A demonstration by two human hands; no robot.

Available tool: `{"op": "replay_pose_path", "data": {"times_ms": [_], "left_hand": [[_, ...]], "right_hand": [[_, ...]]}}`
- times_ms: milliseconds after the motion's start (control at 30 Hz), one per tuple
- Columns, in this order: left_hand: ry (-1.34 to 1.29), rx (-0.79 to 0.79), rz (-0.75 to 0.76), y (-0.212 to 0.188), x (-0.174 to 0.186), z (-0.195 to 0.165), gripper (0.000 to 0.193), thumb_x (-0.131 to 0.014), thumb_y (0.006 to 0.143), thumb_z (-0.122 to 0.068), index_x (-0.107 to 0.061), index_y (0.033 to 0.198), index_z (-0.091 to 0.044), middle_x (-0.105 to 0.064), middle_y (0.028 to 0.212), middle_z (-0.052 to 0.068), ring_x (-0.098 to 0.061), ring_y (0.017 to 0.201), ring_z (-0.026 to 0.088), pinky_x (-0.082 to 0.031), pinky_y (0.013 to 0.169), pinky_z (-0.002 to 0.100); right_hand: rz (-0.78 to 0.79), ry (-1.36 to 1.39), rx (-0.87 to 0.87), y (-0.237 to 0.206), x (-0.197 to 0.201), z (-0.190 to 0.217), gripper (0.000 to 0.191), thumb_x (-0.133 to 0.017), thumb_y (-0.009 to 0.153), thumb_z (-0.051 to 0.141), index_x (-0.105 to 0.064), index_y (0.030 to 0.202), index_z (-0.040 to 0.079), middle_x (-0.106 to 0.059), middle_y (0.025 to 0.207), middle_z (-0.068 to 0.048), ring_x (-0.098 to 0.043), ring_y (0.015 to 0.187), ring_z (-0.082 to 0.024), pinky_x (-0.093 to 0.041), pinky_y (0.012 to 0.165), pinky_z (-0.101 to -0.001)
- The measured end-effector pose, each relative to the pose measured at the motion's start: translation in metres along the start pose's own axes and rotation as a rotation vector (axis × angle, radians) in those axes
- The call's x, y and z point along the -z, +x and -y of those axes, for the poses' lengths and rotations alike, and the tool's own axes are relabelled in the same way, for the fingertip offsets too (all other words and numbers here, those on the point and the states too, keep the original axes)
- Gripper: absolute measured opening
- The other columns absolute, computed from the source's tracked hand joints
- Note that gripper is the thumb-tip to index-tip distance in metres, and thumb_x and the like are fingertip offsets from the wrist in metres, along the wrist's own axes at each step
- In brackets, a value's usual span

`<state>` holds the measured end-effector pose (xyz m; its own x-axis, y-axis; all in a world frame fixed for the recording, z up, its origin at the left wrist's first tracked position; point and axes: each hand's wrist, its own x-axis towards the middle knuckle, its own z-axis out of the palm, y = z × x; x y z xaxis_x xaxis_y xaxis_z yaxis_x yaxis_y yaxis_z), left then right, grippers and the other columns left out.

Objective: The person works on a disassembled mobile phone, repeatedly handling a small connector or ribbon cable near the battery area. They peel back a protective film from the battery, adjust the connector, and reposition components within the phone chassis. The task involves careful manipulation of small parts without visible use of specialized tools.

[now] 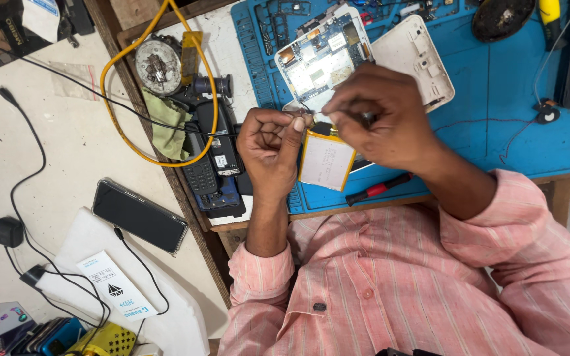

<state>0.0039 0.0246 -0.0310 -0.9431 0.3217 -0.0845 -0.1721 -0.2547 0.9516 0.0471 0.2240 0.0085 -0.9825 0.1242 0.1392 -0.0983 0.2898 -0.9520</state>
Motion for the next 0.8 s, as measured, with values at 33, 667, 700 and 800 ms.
{"op": "replay_pose_path", "data": {"times_ms": [33, 667, 700, 800], "left_hand": [[-0.008, -0.002, 0.0, 0.0, 0.0, -0.001, 0.013, -0.069, 0.102, 0.003, -0.058, 0.107, -0.001, -0.076, 0.104, 0.015, -0.075, 0.099, 0.015, -0.06, 0.086, 0.026], [0.544, -0.365, 0.062, 0.001, 0.018, -0.032, 0.012, -0.074, 0.091, 0.006, -0.069, 0.096, -0.003, -0.075, 0.097, 0.008, -0.076, 0.093, 0.025, -0.061, 0.098, 0.037], [0.543, -0.373, 0.067, 0.001, 0.019, -0.032, 0.012, -0.074, 0.091, 0.006, -0.069, 0.097, -0.003, -0.075, 0.097, 0.008, -0.076, 0.093, 0.025, -0.061, 0.098, 0.037], [0.528, -0.381, 0.07, 0.001, 0.02, -0.033, 0.012, -0.075, 0.092, 0.005, -0.07, 0.098, -0.004, -0.075, 0.097, 0.009, -0.076, 0.092, 0.026, -0.061, 0.098, 0.037]], "right_hand": [[-0.014, -0.058, 0.039, -0.002, 0.007, 0.002, 0.015, -0.072, 0.09, -0.003, -0.072, 0.103, 0.004, -0.067, 0.097, -0.006, -0.066, 0.075, -0.01, -0.052, 0.065, -0.0218], [-0.135, -0.818, 0.124, -0.039, 0.008, 0.032, 0.013, -0.084, 0.099, 0.005, -0.074, 0.107, 0.007, -0.068, 0.109, -0.01, -0.065, 0.103, -0.028, -0.049, 0.087, -0.0383], [-0.097, -0.757, 0.14, -0.033, -0.001, 0.033, 0.015, -0.084, 0.097, 0.004, -0.074, 0.108, 0.008, -0.068, 0.11, -0.009, -0.066, 0.102, -0.028, -0.05, 0.087, -0.0376], [-0.01, -0.621, 0.157, -0.015, -0.023, 0.037, 0.02, -0.083, 0.094, 0.005, -0.075, 0.111, 0.009, -0.07, 0.113, -0.008, -0.066, 0.102, -0.028, -0.052, 0.087, -0.0362]]}}
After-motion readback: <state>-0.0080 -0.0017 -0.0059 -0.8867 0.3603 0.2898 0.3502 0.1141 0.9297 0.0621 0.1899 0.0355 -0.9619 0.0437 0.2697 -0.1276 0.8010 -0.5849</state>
